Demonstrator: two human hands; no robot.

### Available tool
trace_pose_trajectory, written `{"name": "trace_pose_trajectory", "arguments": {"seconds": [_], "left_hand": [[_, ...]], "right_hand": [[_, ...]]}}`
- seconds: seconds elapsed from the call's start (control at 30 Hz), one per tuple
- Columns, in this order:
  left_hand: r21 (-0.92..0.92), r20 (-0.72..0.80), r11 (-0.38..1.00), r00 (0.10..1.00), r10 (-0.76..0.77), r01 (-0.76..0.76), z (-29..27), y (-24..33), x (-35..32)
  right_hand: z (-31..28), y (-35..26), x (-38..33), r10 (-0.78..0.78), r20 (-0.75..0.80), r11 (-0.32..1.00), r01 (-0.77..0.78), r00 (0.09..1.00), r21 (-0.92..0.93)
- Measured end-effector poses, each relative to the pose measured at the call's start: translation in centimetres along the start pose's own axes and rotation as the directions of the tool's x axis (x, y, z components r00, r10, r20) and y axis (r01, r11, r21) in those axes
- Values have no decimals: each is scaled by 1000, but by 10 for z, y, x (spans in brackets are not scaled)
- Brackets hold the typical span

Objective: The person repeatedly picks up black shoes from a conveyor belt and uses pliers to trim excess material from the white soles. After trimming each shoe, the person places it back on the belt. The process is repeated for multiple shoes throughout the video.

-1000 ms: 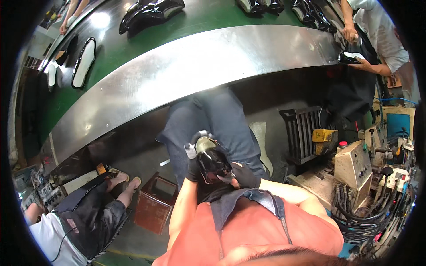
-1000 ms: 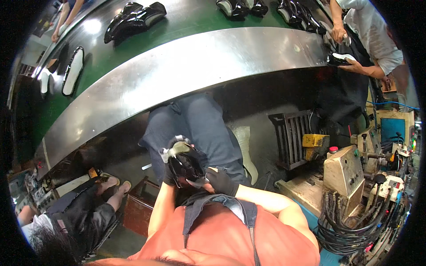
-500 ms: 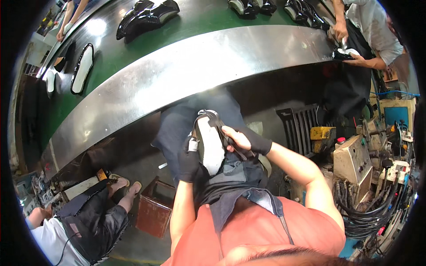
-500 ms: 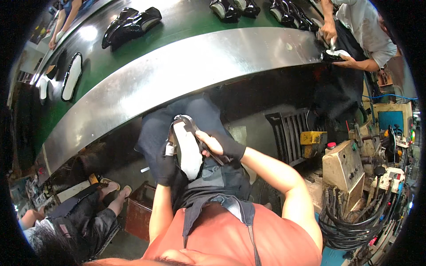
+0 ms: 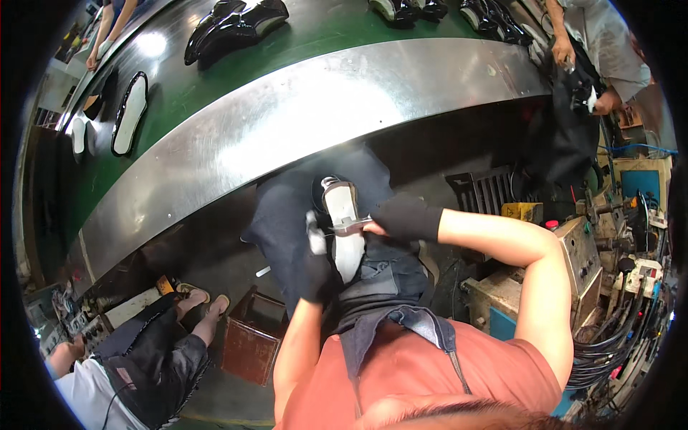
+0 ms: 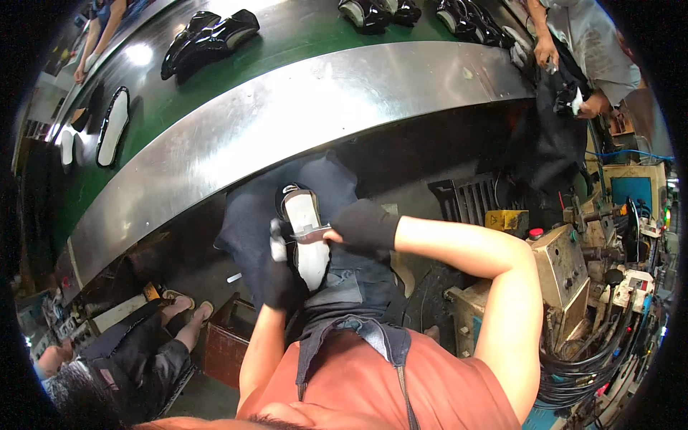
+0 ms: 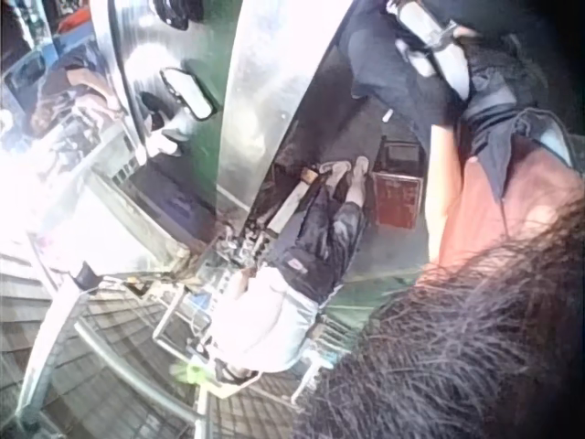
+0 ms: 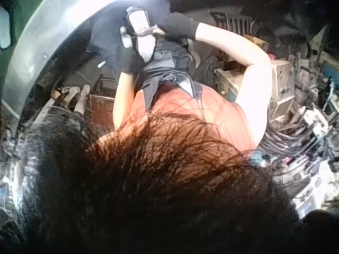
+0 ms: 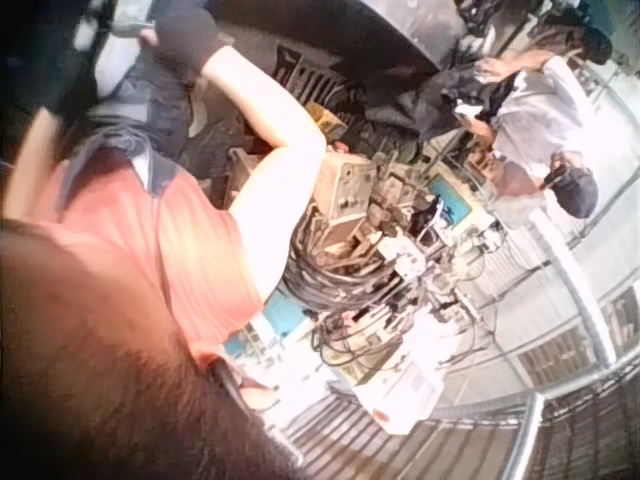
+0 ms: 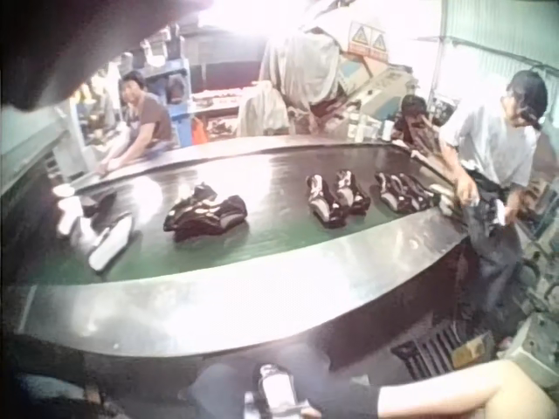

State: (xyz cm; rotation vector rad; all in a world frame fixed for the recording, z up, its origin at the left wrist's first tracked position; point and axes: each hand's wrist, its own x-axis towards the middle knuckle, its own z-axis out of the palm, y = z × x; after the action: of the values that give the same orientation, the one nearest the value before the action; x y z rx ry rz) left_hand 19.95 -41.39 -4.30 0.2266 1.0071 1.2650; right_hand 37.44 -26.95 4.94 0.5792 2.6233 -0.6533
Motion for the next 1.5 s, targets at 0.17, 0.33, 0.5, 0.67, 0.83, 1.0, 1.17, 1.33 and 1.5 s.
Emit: {"name": "trace_pose_trajectory", "arguments": {"seconds": [0.17, 0.33, 0.5, 0.67, 0.83, 1.0, 1.17, 1.33, 1.5], "left_hand": [[798, -100, 515, 773, 626, -314, 6, -29, 32], [869, -91, 457, 846, 525, -190, 7, -13, 28], [954, -51, 283, 984, -172, 99, 0, 10, 10], [832, 56, 465, 878, 475, -304, -9, -46, -58], [512, -78, 844, 970, 229, -158, -6, -52, -80], [813, -108, 573, 942, 318, -100, -19, -74, -71], [317, 67, 928, 981, 182, -194, -14, -47, -74], [-181, 50, 981, 997, -55, 63, -25, -47, -55], [191, -115, 976, 984, 133, -109, -34, -77, -32]], "right_hand": [[-35, 31, 4, -28, 632, 710, -429, 775, 558], [-93, 12, -6, -47, 168, 997, 56, 985, -51], [-43, -34, -16, -194, -286, 917, 278, 938, 287], [35, -2, -32, -15, 272, 891, -111, 962, 441], [50, -1, -50, -119, 233, 711, -80, 965, 698], [25, -31, -26, -81, 350, 861, -111, 933, 496], [51, -49, -37, 42, 30, 973, -48, 999, 225], [93, -22, -25, -85, -126, 974, 109, 988, 197], [78, -23, -35, -52, -72, 973, 67, 996, 223]]}}
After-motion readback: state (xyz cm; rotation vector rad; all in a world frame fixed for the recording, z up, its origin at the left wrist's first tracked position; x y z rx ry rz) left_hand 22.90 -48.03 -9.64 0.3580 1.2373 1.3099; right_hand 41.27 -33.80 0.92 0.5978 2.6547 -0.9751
